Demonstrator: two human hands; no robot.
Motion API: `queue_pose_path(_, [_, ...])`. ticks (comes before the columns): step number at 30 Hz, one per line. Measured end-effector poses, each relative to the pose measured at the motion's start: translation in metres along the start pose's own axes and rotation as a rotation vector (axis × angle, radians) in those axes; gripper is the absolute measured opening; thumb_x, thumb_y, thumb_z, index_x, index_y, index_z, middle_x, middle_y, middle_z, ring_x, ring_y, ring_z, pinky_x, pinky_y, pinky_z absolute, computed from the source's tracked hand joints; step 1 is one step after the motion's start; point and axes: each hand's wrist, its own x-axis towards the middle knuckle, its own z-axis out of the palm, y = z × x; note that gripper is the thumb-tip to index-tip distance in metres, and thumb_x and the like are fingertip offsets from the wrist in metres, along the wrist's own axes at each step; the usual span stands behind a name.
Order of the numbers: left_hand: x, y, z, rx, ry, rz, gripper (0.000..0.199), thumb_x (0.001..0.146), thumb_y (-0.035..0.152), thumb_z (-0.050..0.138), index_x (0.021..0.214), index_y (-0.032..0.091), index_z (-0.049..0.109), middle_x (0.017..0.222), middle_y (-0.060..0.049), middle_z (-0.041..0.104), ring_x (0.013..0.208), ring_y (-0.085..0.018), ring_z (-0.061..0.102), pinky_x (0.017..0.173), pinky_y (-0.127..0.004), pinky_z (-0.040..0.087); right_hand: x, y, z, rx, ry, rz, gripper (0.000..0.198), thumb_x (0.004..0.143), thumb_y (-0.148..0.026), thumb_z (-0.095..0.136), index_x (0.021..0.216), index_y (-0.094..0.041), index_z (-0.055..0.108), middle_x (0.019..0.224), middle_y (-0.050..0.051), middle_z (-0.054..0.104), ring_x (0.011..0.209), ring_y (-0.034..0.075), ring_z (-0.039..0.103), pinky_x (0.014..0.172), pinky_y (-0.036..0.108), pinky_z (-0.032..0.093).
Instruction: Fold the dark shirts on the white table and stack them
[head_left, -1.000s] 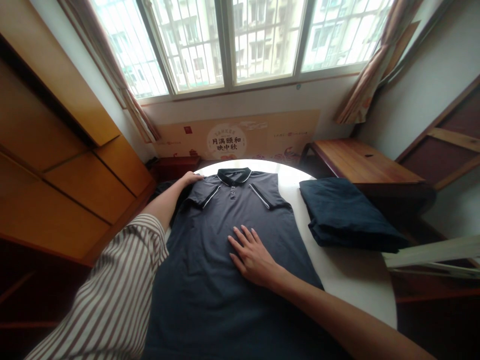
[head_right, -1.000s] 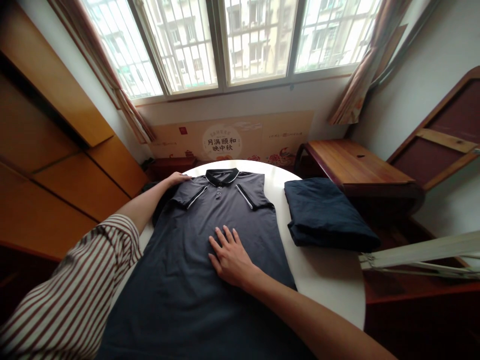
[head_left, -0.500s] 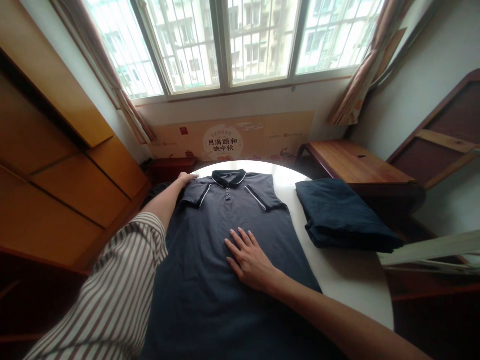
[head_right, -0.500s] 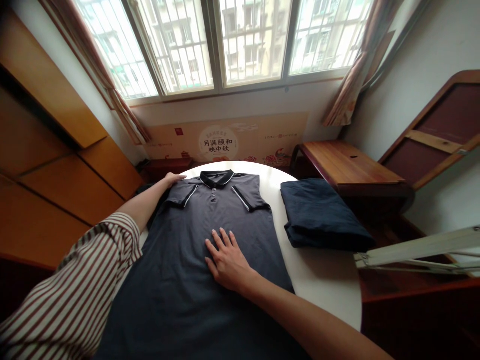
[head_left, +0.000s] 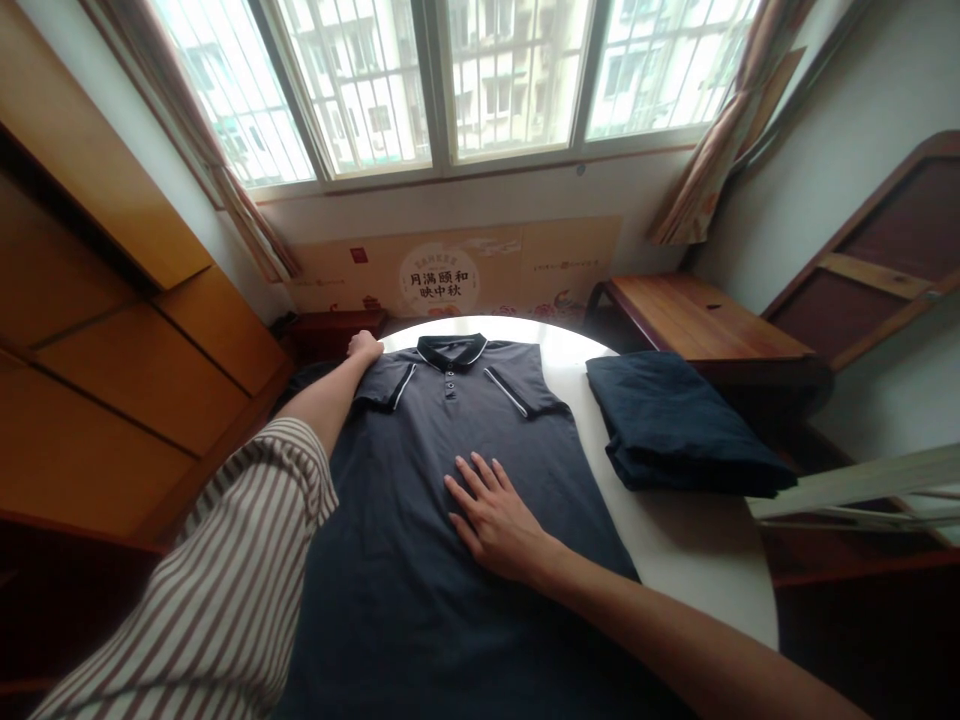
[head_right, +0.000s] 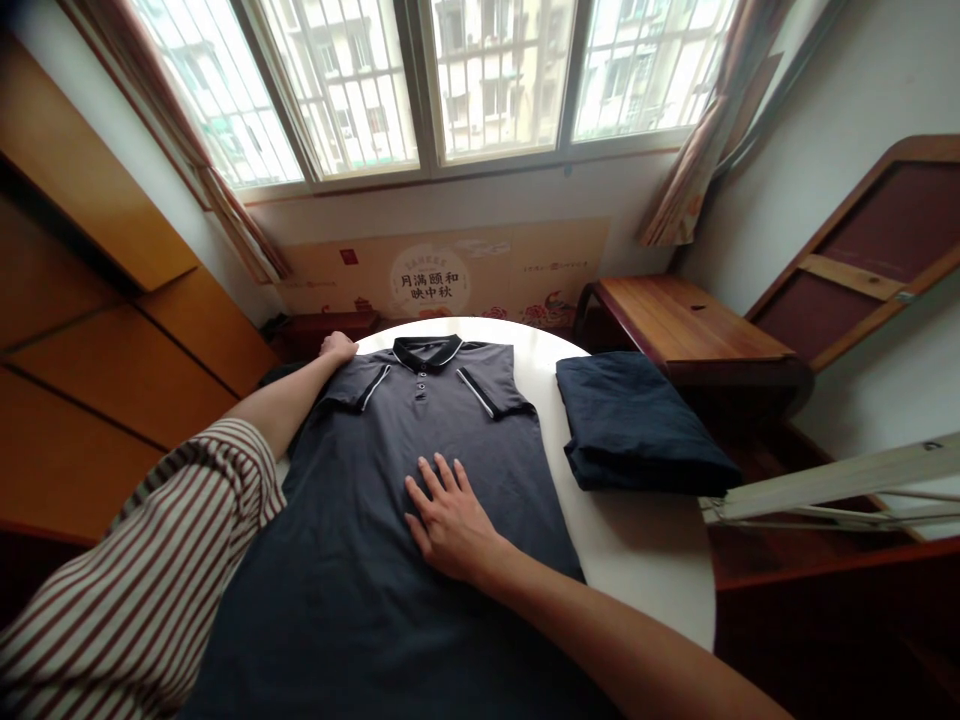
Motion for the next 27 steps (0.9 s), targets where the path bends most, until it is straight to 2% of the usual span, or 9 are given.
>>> queue_pose_path(4, [-0.019,0.021,0.016,0.158,0.015,0.124,0.02,0.079,0.019,0.066,0.095,0.008,0.069,0.119,-0.026,0.064,0.128,-0.042,0.046,0.109,-0.062,0.025,0.0,-0.001,-0.001,-0.001,0.014,-0.007,0.057,0.101,-0.046,0.033,0.15,-0.019,0.042,0.16,0.014,0.029,0.148,0.034,0.022,0.119,0.054,0.016])
queue_pose_path(6, [-0.03,0.03,0.028,0.228,-0.035,0.222,0.016,0.078,0.015,0.064,0.092,0.011,0.07,0.117,-0.023,0.066,0.13,-0.042,0.044,0.111,-0.063,0.02,0.0,-0.002,0.0,-0.002,0.018,-0.008,0.056,0.101,-0.046,0.034,0.15,-0.019,0.042,0.16,0.014,0.03,0.148,0.035,0.022,0.119,0.055,0.017])
queue_pose_path(8, [-0.04,0.036,0.039,0.288,-0.126,0.341,0.015,0.078,0.016,0.062,0.09,0.013,0.071,0.113,-0.021,0.068,0.127,-0.041,0.048,0.111,-0.059,0.024,0.0,-0.002,0.0,-0.005,0.021,-0.006,0.056,0.101,-0.045,0.035,0.149,-0.018,0.043,0.159,0.014,0.031,0.147,0.035,0.022,0.119,0.055,0.017])
queue_pose_path(11, [-0.048,0.038,0.048,0.313,-0.247,0.464,0.018,0.08,0.022,0.06,0.091,0.013,0.071,0.11,-0.02,0.069,0.119,-0.034,0.057,0.108,-0.043,0.036,0.0,-0.002,0.002,-0.012,0.021,-0.002,0.056,0.101,-0.045,0.036,0.15,-0.019,0.042,0.159,0.014,0.031,0.148,0.035,0.022,0.119,0.055,0.016])
queue_pose_path(13, [-0.049,0.037,0.051,0.292,-0.27,0.472,0.024,0.084,0.026,0.056,0.097,0.012,0.07,0.113,-0.019,0.068,0.115,-0.031,0.06,0.105,-0.036,0.039,0.0,-0.002,0.002,-0.015,0.021,0.0,0.056,0.101,-0.045,0.035,0.15,-0.019,0.042,0.16,0.013,0.03,0.148,0.034,0.021,0.119,0.055,0.016])
queue_pose_path(17, [-0.041,0.032,0.052,0.262,-0.244,0.427,0.037,0.09,0.03,0.049,0.114,0.007,0.064,0.124,-0.022,0.063,0.121,-0.029,0.056,0.104,-0.033,0.039,-0.001,-0.002,0.001,-0.02,0.026,0.002,0.056,0.101,-0.046,0.034,0.149,-0.019,0.042,0.159,0.013,0.031,0.148,0.034,0.022,0.119,0.054,0.016])
queue_pose_path(20, [-0.029,0.031,0.048,0.231,-0.216,0.373,0.036,0.092,0.029,0.047,0.116,0.008,0.064,0.125,-0.019,0.064,0.122,-0.027,0.057,0.103,-0.03,0.04,-0.001,-0.002,0.0,-0.018,0.026,-0.001,0.056,0.101,-0.046,0.034,0.149,-0.019,0.042,0.159,0.014,0.031,0.147,0.034,0.023,0.119,0.054,0.016])
queue_pose_path(24, [-0.014,0.026,0.029,0.2,-0.121,0.259,0.033,0.094,0.029,0.044,0.11,0.014,0.069,0.12,-0.013,0.069,0.117,-0.027,0.061,0.098,-0.029,0.044,0.0,-0.001,-0.001,-0.013,0.015,0.0,0.057,0.101,-0.046,0.034,0.15,-0.019,0.041,0.16,0.013,0.03,0.148,0.033,0.021,0.119,0.054,0.016])
queue_pose_path(27, [-0.01,0.012,0.007,0.205,-0.021,0.178,0.033,0.093,0.029,0.045,0.112,0.015,0.069,0.121,-0.014,0.068,0.115,-0.027,0.061,0.096,-0.03,0.045,0.0,-0.001,0.001,-0.012,0.016,-0.004,0.057,0.101,-0.046,0.034,0.15,-0.019,0.041,0.16,0.013,0.03,0.148,0.034,0.022,0.119,0.054,0.016])
